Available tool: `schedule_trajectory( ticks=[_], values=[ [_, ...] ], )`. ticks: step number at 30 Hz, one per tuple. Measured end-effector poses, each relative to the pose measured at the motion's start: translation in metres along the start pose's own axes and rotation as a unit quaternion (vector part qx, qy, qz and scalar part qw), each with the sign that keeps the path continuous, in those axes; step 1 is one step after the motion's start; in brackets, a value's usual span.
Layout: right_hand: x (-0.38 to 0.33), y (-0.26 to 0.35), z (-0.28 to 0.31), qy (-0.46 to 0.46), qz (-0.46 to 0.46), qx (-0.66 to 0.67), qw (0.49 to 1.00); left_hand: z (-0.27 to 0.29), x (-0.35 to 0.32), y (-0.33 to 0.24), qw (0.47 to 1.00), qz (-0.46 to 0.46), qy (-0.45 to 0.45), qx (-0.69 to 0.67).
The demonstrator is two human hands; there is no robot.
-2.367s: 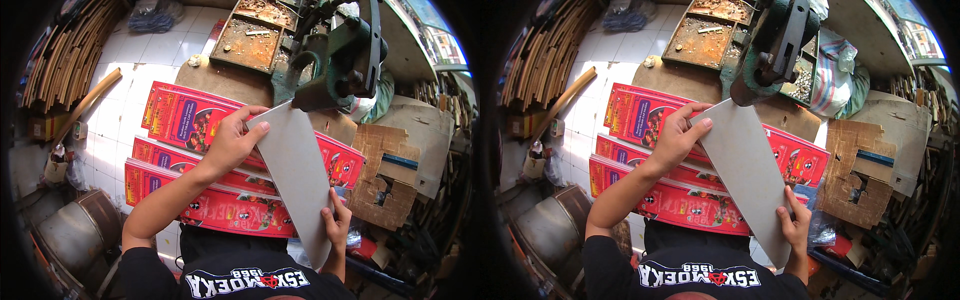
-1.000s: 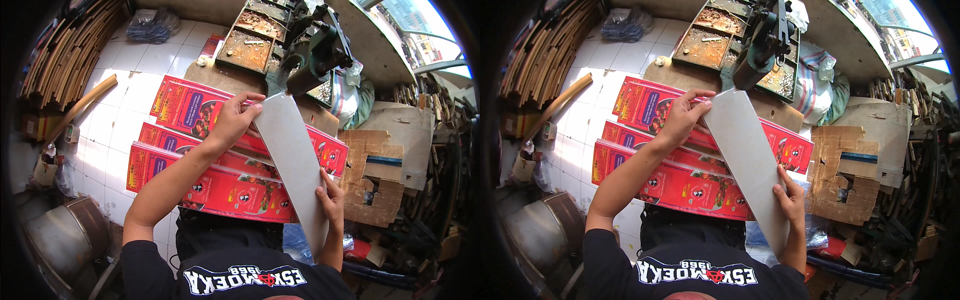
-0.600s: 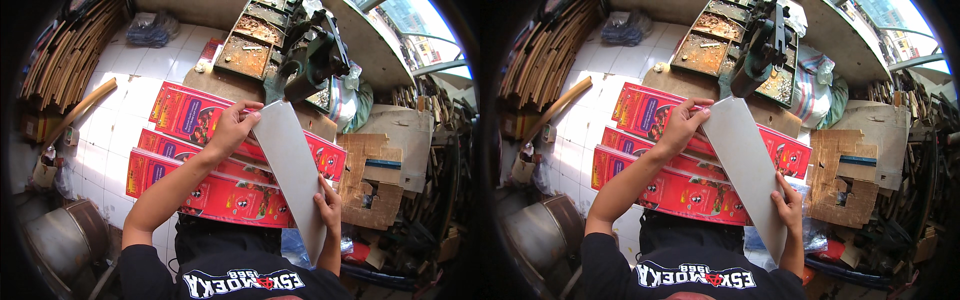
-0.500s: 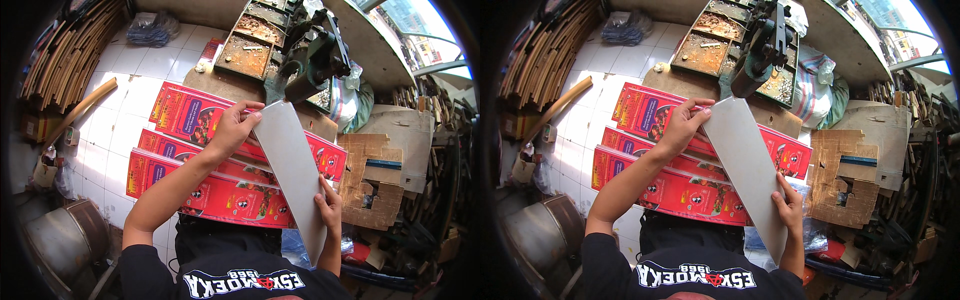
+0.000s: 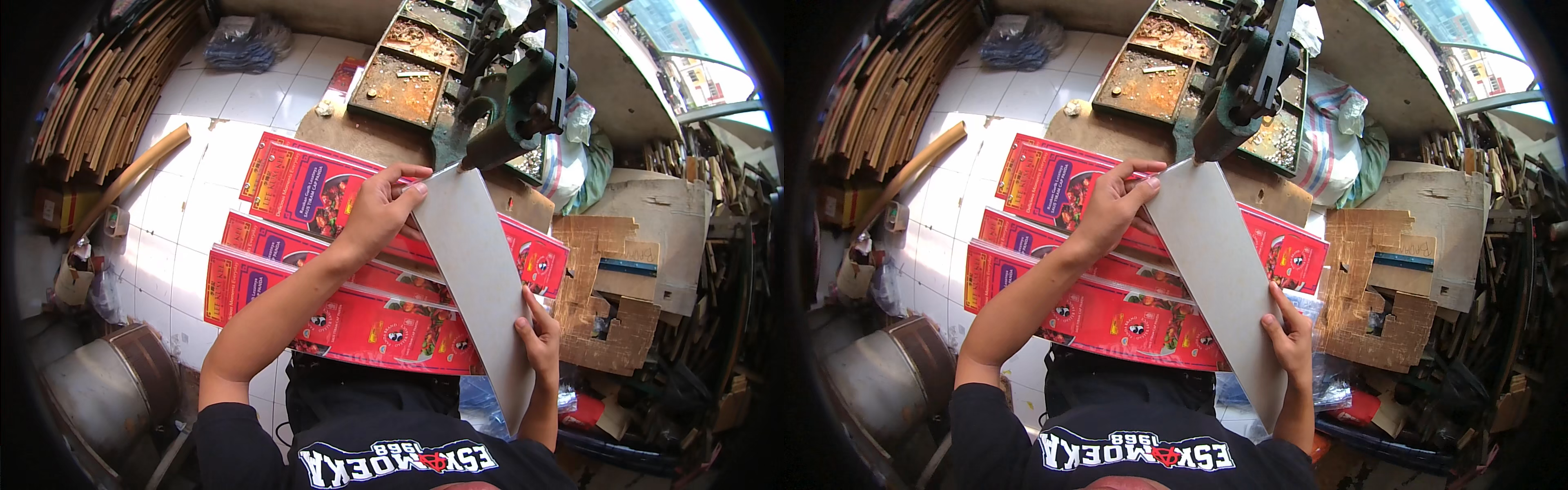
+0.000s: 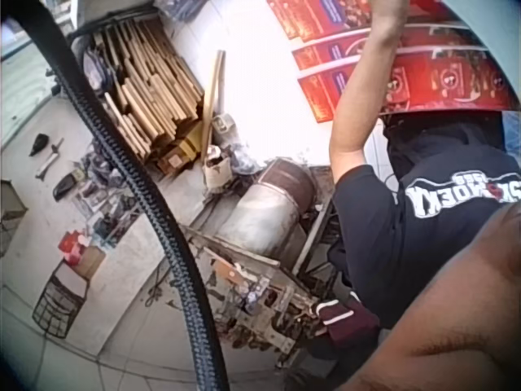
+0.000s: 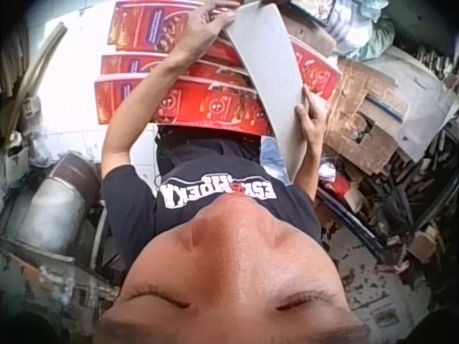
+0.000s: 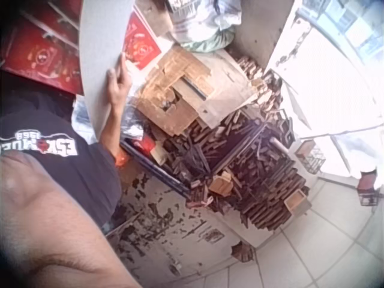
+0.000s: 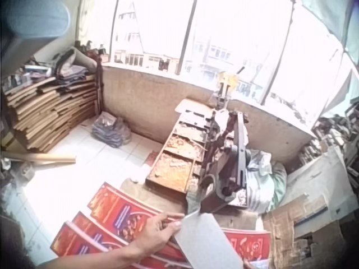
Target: The person trims the corners of printed sheets with scissors and then uses a manual punch machine to create holes in the corners of the sheets.
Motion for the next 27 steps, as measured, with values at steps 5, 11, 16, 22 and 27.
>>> schedule_trajectory(
  ticks=[5,11,16,22,27],
  values=[
    [0.0,-0.001,-0.001,-0.004,0.001,-0.004,1.0,-0.002,-0.001,-0.003,1.0,0.001,-0.005,-0.011],
    [0.0,-0.004,-0.001,-0.002,-0.004,0.01,1.0,-0.001,-0.001,-0.002,1.0,0.002,-0.009,-0.009],
    [0.0,-0.002,0.0,0.007,0.004,0.0,1.0,-0.002,-0.002,-0.002,1.0,-0.003,-0.011,-0.006],
    [0.001,0.006,-0.003,0.004,-0.013,0.027,1.0,0.001,0.002,0.002,1.0,-0.001,-0.001,-0.012],
    [0.002,0.003,-0.002,0.006,0.007,0.009,1.0,0.002,0.002,0.002,1.0,0.009,-0.003,-0.022]
  ],
)
Point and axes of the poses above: each hand's wrist, its own x-axis towards the middle knuckle, its own z-axis out of the back of the hand, y = z × x, the point moved 2 cm from there along x, towards the middle knuckle, and after that the axes turned 3 degrees about -x, right-handed, at the moved point
